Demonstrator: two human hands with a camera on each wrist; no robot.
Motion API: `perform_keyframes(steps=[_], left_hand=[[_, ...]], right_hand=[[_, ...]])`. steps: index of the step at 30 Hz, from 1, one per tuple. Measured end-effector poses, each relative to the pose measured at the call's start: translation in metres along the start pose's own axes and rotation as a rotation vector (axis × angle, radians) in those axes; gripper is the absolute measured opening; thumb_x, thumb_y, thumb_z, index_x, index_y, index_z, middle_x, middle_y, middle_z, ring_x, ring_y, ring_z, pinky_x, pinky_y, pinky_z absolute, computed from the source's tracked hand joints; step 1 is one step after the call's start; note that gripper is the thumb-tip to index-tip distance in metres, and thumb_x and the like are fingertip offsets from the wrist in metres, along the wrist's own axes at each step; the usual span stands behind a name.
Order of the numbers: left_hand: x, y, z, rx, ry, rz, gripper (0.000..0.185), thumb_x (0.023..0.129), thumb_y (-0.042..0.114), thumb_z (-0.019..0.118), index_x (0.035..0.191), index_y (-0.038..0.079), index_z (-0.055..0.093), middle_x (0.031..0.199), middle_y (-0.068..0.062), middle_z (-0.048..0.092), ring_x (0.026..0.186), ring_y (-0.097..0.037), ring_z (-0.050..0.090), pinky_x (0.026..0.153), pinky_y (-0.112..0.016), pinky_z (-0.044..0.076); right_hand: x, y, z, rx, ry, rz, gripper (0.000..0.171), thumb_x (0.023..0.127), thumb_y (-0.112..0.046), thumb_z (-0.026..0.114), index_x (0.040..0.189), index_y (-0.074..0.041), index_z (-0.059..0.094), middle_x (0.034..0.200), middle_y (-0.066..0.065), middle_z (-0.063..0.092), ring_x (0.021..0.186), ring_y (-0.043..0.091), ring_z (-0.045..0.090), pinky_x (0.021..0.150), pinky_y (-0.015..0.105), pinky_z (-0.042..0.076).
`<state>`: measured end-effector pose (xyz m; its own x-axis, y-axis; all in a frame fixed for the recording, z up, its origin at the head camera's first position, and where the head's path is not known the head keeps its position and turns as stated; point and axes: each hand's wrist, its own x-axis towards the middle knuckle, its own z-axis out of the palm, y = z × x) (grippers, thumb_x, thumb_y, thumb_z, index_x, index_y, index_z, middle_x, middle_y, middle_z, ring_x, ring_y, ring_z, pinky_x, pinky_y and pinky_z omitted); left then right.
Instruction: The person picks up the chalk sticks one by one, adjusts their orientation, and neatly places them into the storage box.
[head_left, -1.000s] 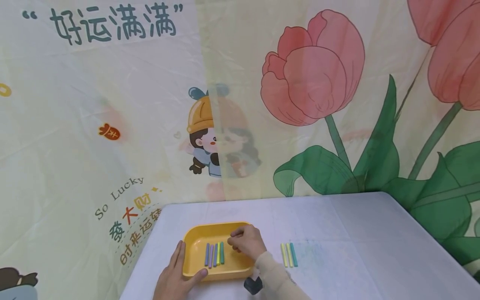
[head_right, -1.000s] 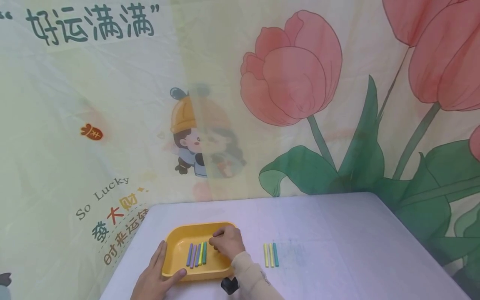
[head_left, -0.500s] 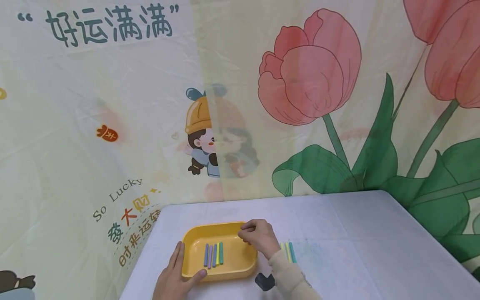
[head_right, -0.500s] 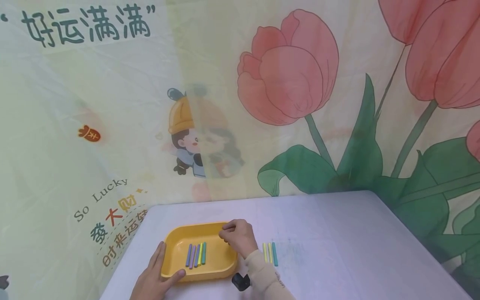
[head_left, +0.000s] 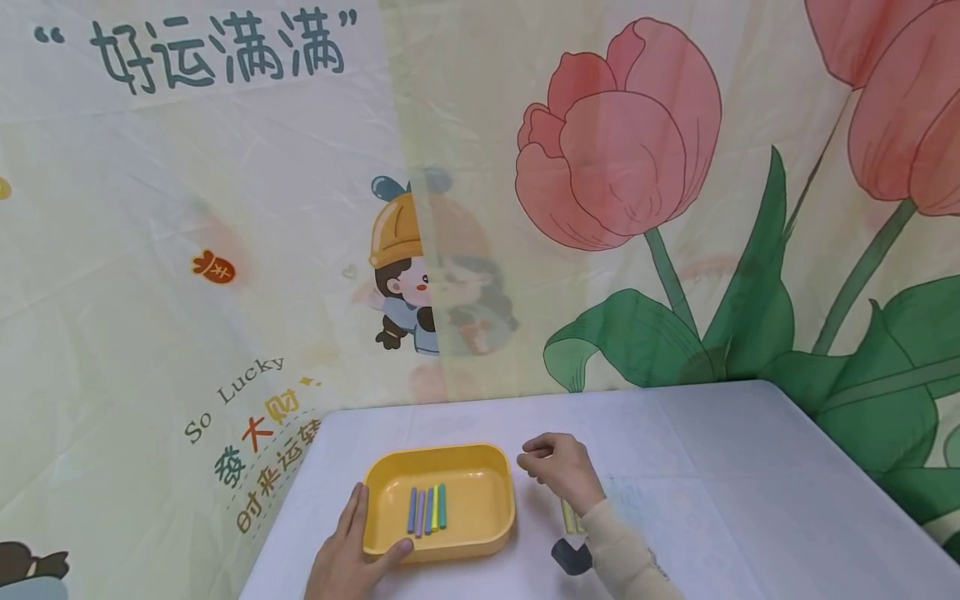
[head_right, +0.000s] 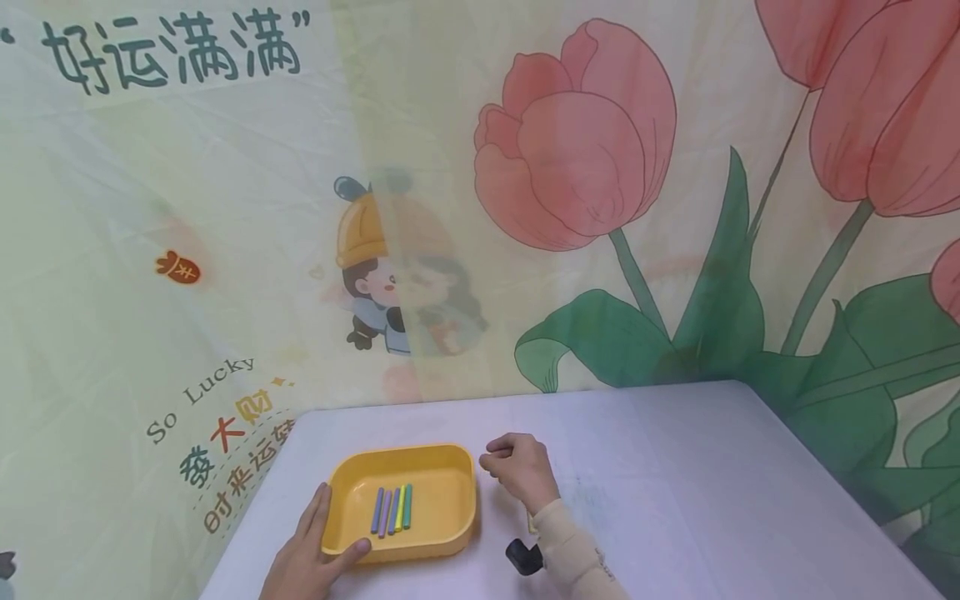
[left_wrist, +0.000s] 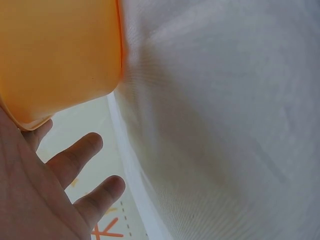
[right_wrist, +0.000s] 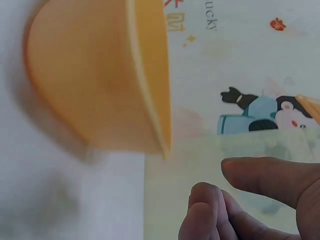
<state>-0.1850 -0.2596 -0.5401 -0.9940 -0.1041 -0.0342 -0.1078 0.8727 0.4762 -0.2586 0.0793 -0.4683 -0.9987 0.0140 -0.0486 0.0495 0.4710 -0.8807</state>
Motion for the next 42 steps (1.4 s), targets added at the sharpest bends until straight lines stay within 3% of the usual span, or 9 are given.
perform_keyframes(steps=[9, 21, 27, 42], left_hand=[[0.0, 0.003, -0.002, -0.01, -0.046, -0.049, 0.13, 0.078, 0.088, 0.054, 0.162, 0.003, 0.005, 0.169, -0.017, 0.006, 0.139, -0.054, 0.035, 0.11, -0.069, 0.036], [-0.003, 0.004, -0.004, 0.004, 0.009, 0.025, 0.121, 0.084, 0.08, 0.057, 0.163, 0.004, 0.006, 0.169, -0.016, 0.007, 0.136, -0.053, 0.041, 0.106, -0.067, 0.042], [-0.001, 0.003, -0.003, -0.001, -0.008, 0.011, 0.122, 0.083, 0.081, 0.057, 0.163, 0.003, 0.006, 0.169, -0.016, 0.006, 0.137, -0.053, 0.039, 0.107, -0.067, 0.041], [0.0, 0.007, -0.004, 0.002, -0.029, -0.031, 0.127, 0.08, 0.086, 0.055, 0.162, 0.002, 0.006, 0.169, -0.019, 0.007, 0.14, -0.053, 0.034, 0.109, -0.068, 0.038]], right_hand=[[0.001, 0.033, -0.026, -0.054, 0.057, 0.044, 0.024, 0.085, -0.02, 0.077, 0.104, -0.005, 0.074, 0.086, 0.002, 0.07, 0.073, 0.016, 0.065, 0.064, 0.031, 0.06], [-0.001, 0.073, -0.051, -0.12, 0.096, 0.127, 0.025, 0.085, -0.016, 0.076, 0.104, 0.0, 0.074, 0.086, 0.004, 0.07, 0.072, 0.015, 0.064, 0.062, 0.03, 0.058], [-0.003, 0.087, -0.051, -0.199, 0.086, 0.177, 0.025, 0.085, -0.018, 0.078, 0.101, 0.0, 0.074, 0.084, 0.004, 0.068, 0.074, 0.017, 0.062, 0.063, 0.031, 0.058], [-0.004, 0.09, -0.039, -0.289, 0.026, 0.141, 0.022, 0.081, -0.019, 0.082, 0.092, -0.002, 0.074, 0.079, 0.001, 0.066, 0.073, 0.016, 0.06, 0.066, 0.034, 0.057]])
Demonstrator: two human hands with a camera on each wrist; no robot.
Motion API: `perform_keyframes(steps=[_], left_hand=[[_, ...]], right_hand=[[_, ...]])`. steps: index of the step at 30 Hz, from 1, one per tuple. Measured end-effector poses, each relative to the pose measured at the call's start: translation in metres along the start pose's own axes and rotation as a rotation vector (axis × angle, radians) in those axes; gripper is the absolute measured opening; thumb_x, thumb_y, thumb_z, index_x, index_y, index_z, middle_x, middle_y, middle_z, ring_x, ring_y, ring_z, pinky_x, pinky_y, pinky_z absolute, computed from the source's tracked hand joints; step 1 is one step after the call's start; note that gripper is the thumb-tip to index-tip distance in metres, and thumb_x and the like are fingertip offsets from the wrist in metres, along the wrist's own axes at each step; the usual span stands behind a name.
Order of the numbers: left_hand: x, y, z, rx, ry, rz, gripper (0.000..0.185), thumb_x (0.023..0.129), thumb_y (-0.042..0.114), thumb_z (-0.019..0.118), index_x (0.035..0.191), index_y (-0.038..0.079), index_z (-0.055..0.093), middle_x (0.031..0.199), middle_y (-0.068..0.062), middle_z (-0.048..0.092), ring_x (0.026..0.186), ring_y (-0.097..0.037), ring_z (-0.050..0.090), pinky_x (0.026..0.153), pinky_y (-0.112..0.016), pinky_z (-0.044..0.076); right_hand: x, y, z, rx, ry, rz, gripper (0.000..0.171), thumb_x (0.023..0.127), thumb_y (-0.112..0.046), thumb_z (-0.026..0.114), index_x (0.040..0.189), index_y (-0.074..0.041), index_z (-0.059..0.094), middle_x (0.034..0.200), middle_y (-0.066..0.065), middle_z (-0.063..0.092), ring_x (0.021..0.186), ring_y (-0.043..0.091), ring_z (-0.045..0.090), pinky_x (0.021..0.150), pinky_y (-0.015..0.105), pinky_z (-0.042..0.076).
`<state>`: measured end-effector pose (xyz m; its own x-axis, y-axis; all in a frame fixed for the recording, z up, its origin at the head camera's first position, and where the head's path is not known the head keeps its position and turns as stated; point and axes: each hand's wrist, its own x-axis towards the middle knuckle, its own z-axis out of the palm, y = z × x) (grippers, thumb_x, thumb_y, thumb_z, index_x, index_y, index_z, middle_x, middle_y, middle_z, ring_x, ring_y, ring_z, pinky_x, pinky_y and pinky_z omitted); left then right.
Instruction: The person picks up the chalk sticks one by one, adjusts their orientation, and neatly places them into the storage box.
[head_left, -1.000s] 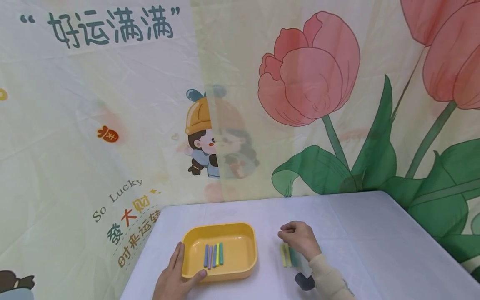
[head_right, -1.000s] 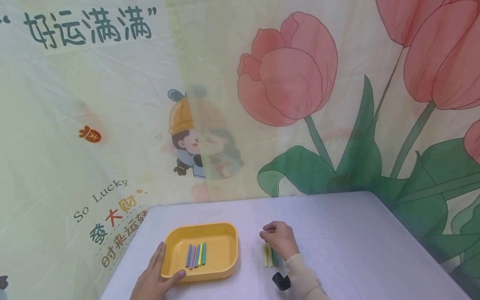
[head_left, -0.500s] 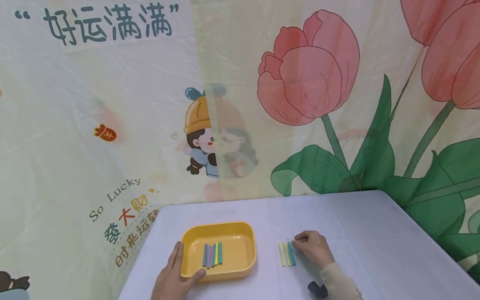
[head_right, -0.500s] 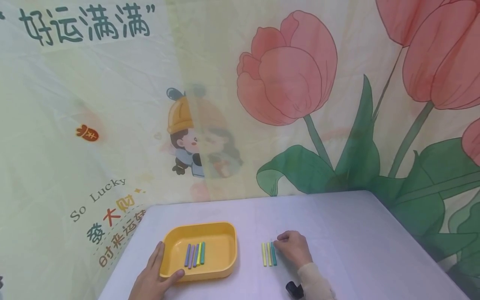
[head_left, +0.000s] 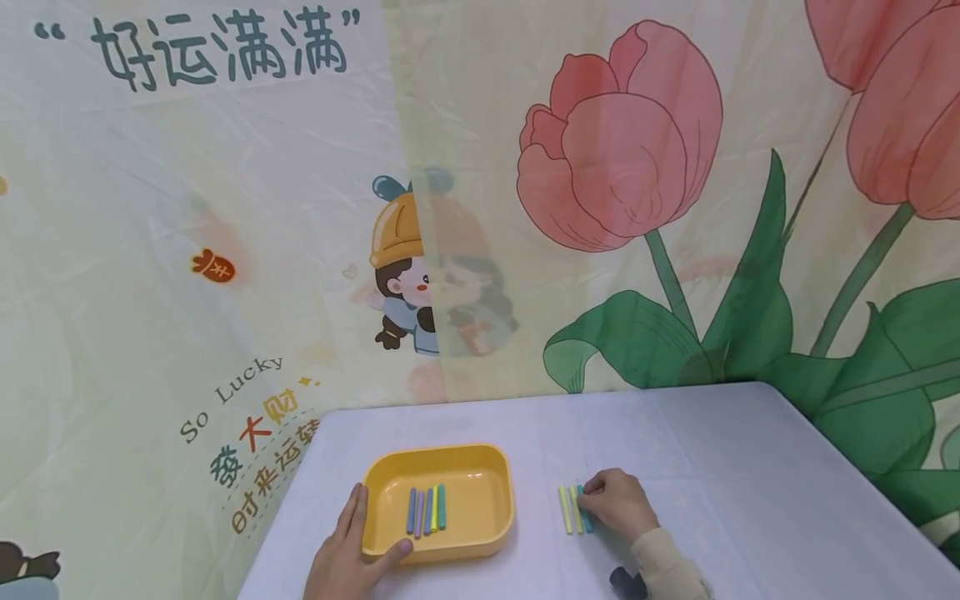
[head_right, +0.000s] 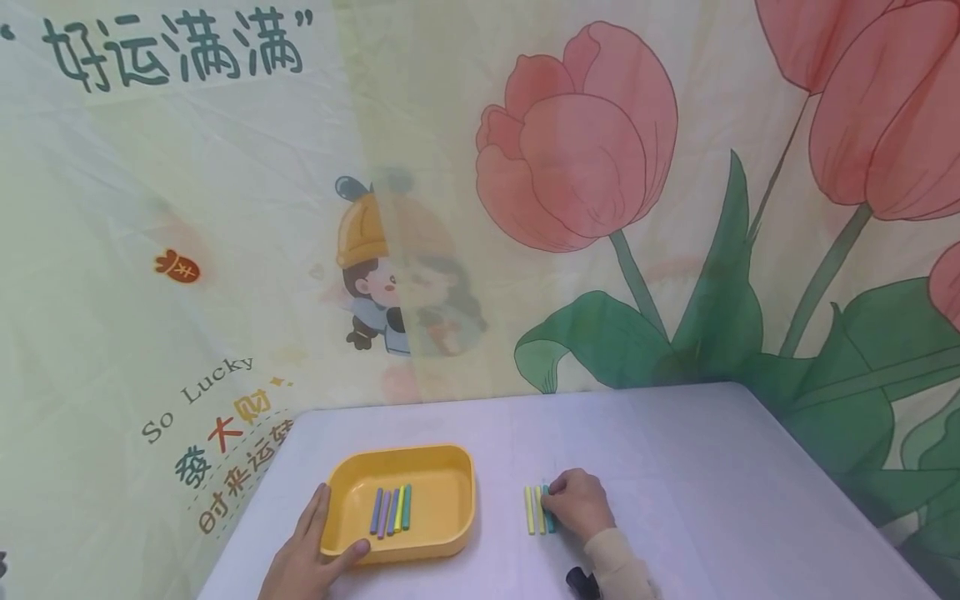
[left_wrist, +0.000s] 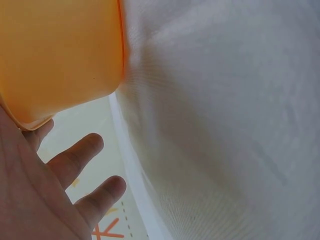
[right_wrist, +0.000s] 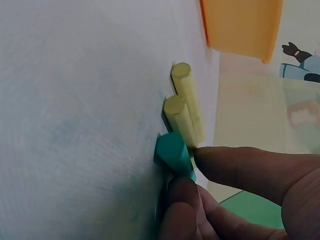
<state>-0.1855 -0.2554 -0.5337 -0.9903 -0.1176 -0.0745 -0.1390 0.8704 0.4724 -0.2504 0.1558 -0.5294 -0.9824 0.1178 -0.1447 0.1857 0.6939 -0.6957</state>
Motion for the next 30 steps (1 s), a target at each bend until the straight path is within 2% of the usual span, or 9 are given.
perform_keyframes(steps=[14, 22, 30], left_hand=[[-0.001, 0.001, 0.0, -0.005, 0.001, -0.006, 0.127, 0.08, 0.085, 0.055, 0.162, 0.002, 0.006, 0.169, -0.018, 0.006, 0.139, -0.054, 0.036, 0.109, -0.068, 0.038], [0.001, -0.001, 0.002, -0.009, -0.006, -0.004, 0.127, 0.08, 0.086, 0.055, 0.162, 0.002, 0.006, 0.169, -0.018, 0.008, 0.14, -0.054, 0.034, 0.109, -0.069, 0.037], [0.0, 0.0, 0.001, -0.005, 0.001, 0.001, 0.127, 0.08, 0.085, 0.056, 0.163, 0.003, 0.006, 0.169, -0.017, 0.007, 0.14, -0.052, 0.036, 0.109, -0.068, 0.038]], right_hand=[[-0.004, -0.009, 0.004, -0.048, 0.028, 0.043, 0.019, 0.081, -0.011, 0.079, 0.093, 0.002, 0.073, 0.076, 0.002, 0.065, 0.07, 0.016, 0.061, 0.063, 0.032, 0.059], [-0.002, -0.01, 0.005, -0.088, 0.042, -0.005, 0.018, 0.079, -0.01, 0.078, 0.091, 0.003, 0.073, 0.076, 0.004, 0.065, 0.071, 0.017, 0.062, 0.065, 0.035, 0.06], [0.003, -0.013, 0.006, -0.096, 0.047, 0.008, 0.02, 0.079, -0.009, 0.079, 0.093, 0.004, 0.073, 0.081, 0.006, 0.068, 0.073, 0.018, 0.065, 0.066, 0.036, 0.062]])
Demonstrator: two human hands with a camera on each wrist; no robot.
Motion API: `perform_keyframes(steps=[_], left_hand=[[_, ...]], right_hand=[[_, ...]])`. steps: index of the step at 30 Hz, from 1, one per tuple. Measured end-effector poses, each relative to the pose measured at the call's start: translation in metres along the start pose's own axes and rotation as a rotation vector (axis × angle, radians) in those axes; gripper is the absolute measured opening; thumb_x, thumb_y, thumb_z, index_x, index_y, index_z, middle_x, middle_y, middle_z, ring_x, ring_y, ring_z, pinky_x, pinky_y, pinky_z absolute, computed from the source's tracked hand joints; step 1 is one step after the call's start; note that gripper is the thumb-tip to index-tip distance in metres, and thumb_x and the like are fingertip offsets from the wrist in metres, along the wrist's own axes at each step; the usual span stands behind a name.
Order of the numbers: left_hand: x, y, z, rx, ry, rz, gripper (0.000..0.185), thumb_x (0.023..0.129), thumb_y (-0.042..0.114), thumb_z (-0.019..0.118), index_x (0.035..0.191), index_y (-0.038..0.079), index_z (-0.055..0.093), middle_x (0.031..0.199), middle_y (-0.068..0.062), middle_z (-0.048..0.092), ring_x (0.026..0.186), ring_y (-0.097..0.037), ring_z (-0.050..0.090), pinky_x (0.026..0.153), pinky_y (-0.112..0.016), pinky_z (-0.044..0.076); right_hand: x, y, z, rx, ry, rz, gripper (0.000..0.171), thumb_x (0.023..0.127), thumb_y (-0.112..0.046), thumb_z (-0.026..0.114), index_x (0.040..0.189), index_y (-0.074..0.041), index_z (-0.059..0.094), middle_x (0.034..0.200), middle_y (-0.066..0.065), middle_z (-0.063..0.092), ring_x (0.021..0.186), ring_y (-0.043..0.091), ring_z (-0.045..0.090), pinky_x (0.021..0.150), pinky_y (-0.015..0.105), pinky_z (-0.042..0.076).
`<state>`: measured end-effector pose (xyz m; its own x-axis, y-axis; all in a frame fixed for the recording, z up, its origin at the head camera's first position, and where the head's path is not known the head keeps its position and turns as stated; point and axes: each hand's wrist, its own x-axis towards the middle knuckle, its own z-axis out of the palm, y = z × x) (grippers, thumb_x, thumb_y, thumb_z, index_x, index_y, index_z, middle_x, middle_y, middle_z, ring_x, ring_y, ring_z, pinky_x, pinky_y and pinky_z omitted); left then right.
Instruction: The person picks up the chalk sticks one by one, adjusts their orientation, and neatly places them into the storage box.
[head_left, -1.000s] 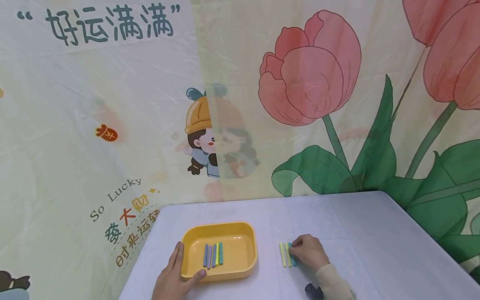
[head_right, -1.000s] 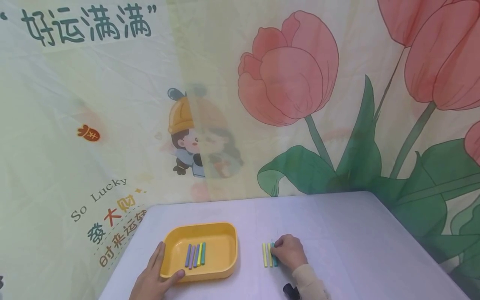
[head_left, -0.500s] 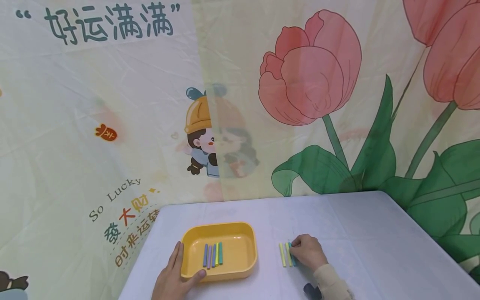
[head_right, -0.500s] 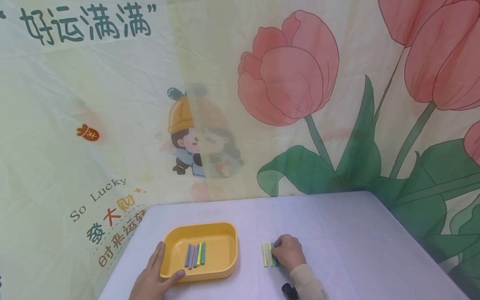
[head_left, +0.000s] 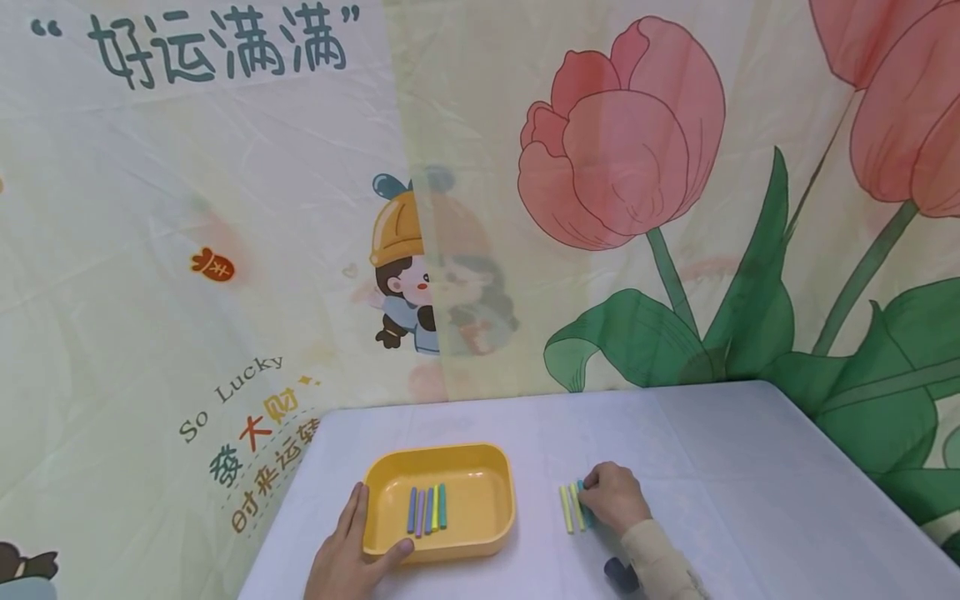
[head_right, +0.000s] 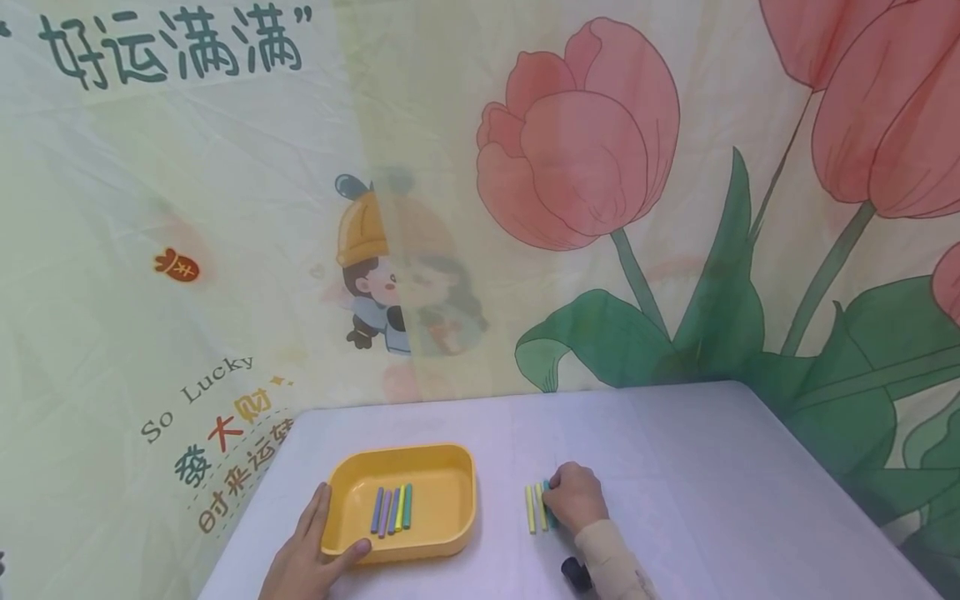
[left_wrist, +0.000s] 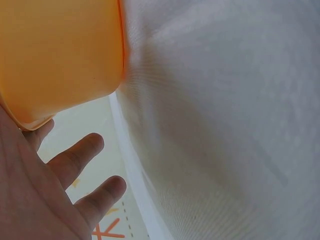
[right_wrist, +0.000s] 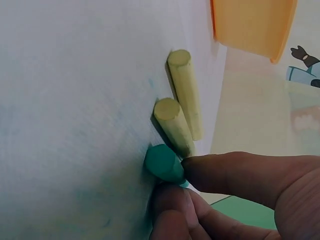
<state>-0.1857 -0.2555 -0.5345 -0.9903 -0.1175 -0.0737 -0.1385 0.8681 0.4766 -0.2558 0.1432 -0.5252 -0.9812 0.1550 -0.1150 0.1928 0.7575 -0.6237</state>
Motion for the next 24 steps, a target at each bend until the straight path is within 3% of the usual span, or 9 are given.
perform_keyframes(steps=[14, 24], left_hand=[[-0.0013, -0.0026, 0.0011, -0.003, 0.033, 0.035, 0.124, 0.081, 0.083, 0.057, 0.163, 0.004, 0.006, 0.169, -0.016, 0.008, 0.139, -0.051, 0.037, 0.109, -0.067, 0.039], [-0.0024, -0.0015, 0.0003, 0.007, 0.033, 0.044, 0.123, 0.082, 0.082, 0.057, 0.163, 0.003, 0.006, 0.169, -0.016, 0.007, 0.139, -0.051, 0.038, 0.107, -0.067, 0.04]], right_hand=[[0.005, -0.0025, 0.0022, -0.025, 0.004, 0.018, 0.019, 0.081, -0.009, 0.08, 0.092, 0.004, 0.072, 0.081, 0.008, 0.068, 0.074, 0.019, 0.066, 0.066, 0.037, 0.062], [0.0055, 0.0017, 0.0003, 0.018, 0.008, 0.018, 0.022, 0.079, -0.013, 0.082, 0.092, 0.002, 0.074, 0.083, 0.007, 0.068, 0.076, 0.02, 0.065, 0.067, 0.038, 0.062]])
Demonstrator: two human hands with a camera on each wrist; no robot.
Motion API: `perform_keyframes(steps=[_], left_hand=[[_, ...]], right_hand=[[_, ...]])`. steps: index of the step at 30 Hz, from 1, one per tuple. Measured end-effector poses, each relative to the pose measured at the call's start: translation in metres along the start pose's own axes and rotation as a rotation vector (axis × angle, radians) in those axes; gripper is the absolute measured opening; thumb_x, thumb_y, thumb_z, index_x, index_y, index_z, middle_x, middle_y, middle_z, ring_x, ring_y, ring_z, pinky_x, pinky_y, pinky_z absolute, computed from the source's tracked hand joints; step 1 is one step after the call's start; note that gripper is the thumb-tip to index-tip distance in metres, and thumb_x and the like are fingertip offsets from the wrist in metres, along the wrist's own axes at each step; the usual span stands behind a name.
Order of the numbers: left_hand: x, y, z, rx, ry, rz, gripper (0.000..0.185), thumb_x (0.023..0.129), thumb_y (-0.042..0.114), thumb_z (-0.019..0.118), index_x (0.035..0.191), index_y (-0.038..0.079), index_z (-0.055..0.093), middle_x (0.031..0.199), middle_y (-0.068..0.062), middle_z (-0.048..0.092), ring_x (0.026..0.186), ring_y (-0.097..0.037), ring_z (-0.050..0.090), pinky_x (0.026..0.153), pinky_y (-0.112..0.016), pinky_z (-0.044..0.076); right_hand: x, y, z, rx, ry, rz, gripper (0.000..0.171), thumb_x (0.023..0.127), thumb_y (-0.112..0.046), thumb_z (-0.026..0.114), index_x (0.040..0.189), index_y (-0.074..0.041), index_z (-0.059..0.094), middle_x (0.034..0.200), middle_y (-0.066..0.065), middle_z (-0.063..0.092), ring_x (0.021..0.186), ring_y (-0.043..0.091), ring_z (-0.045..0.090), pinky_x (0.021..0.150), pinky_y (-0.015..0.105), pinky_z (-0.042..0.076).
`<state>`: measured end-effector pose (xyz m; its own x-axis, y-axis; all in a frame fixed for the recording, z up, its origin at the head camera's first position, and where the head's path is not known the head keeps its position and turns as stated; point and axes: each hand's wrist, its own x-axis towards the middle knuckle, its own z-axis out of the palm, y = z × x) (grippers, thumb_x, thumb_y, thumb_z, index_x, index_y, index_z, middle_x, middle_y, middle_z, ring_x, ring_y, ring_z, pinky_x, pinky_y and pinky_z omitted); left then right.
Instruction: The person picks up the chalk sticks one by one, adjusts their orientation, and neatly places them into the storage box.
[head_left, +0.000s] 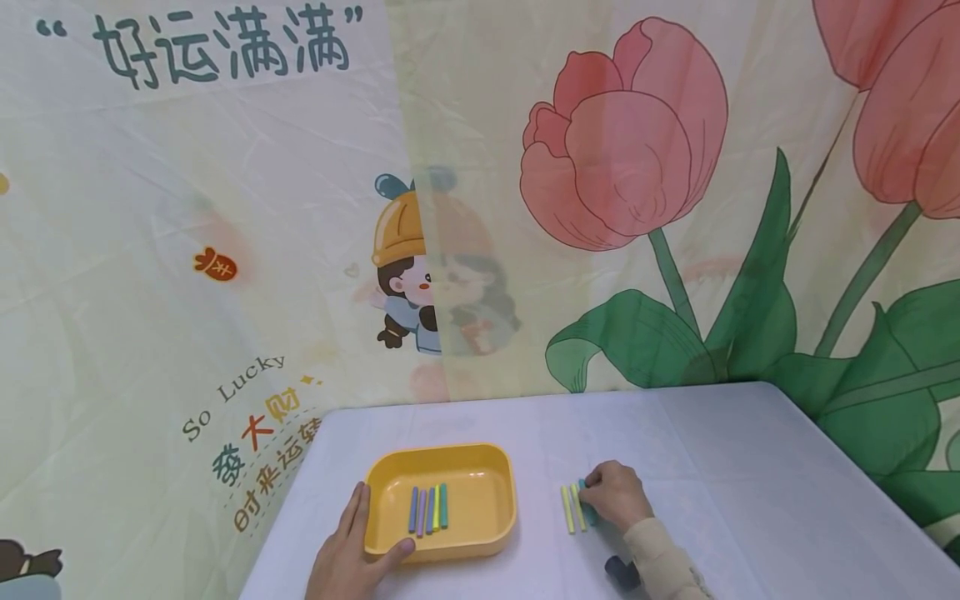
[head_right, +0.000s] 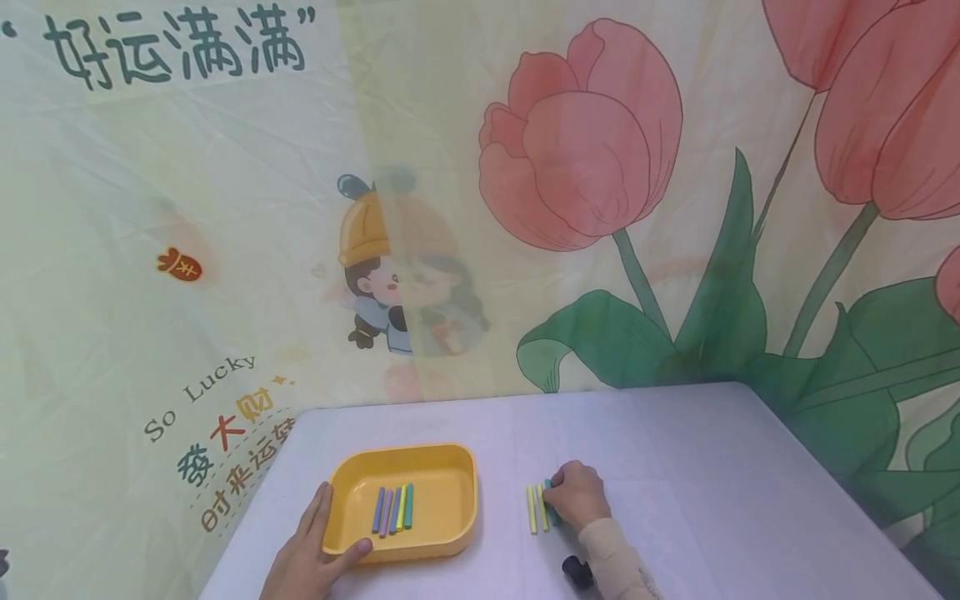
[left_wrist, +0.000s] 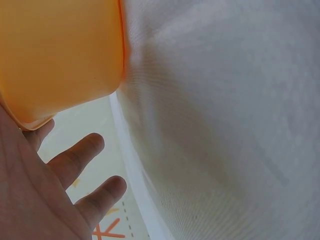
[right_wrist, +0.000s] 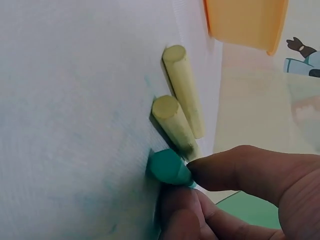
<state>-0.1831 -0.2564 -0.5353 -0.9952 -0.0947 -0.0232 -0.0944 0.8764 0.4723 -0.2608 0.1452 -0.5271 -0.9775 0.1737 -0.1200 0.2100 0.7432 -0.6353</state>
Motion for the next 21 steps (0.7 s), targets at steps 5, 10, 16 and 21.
perform_keyframes(steps=[5, 10, 16, 21], left_hand=[[0.0, 0.001, -0.001, 0.003, -0.002, -0.007, 0.124, 0.082, 0.082, 0.057, 0.162, 0.003, 0.007, 0.169, -0.017, 0.007, 0.139, -0.052, 0.037, 0.108, -0.066, 0.04], [0.001, 0.0, 0.0, 0.0, -0.01, -0.015, 0.125, 0.081, 0.083, 0.057, 0.162, 0.003, 0.007, 0.169, -0.017, 0.007, 0.14, -0.052, 0.036, 0.109, -0.067, 0.039], [0.002, -0.001, 0.001, -0.003, -0.019, -0.019, 0.126, 0.081, 0.084, 0.056, 0.162, 0.002, 0.007, 0.169, -0.018, 0.007, 0.14, -0.053, 0.034, 0.109, -0.067, 0.038], [0.003, -0.001, 0.001, -0.008, -0.021, -0.022, 0.125, 0.081, 0.083, 0.056, 0.162, 0.002, 0.007, 0.169, -0.018, 0.007, 0.139, -0.052, 0.036, 0.108, -0.067, 0.039]], right_hand=[[0.001, 0.003, -0.003, 0.043, -0.003, -0.002, 0.024, 0.078, -0.016, 0.083, 0.093, 0.001, 0.074, 0.086, 0.007, 0.069, 0.079, 0.021, 0.064, 0.069, 0.038, 0.061], [0.001, 0.001, -0.007, 0.088, -0.01, -0.012, 0.027, 0.078, -0.018, 0.082, 0.095, 0.001, 0.074, 0.088, 0.006, 0.069, 0.079, 0.02, 0.063, 0.069, 0.037, 0.061], [0.0, -0.004, -0.009, 0.155, -0.008, -0.035, 0.024, 0.08, -0.015, 0.078, 0.097, 0.001, 0.075, 0.082, 0.003, 0.068, 0.071, 0.016, 0.061, 0.061, 0.031, 0.058], [-0.001, -0.012, -0.009, 0.232, -0.022, -0.03, 0.022, 0.08, -0.014, 0.076, 0.098, 0.0, 0.074, 0.082, 0.003, 0.068, 0.068, 0.015, 0.062, 0.058, 0.027, 0.056]])
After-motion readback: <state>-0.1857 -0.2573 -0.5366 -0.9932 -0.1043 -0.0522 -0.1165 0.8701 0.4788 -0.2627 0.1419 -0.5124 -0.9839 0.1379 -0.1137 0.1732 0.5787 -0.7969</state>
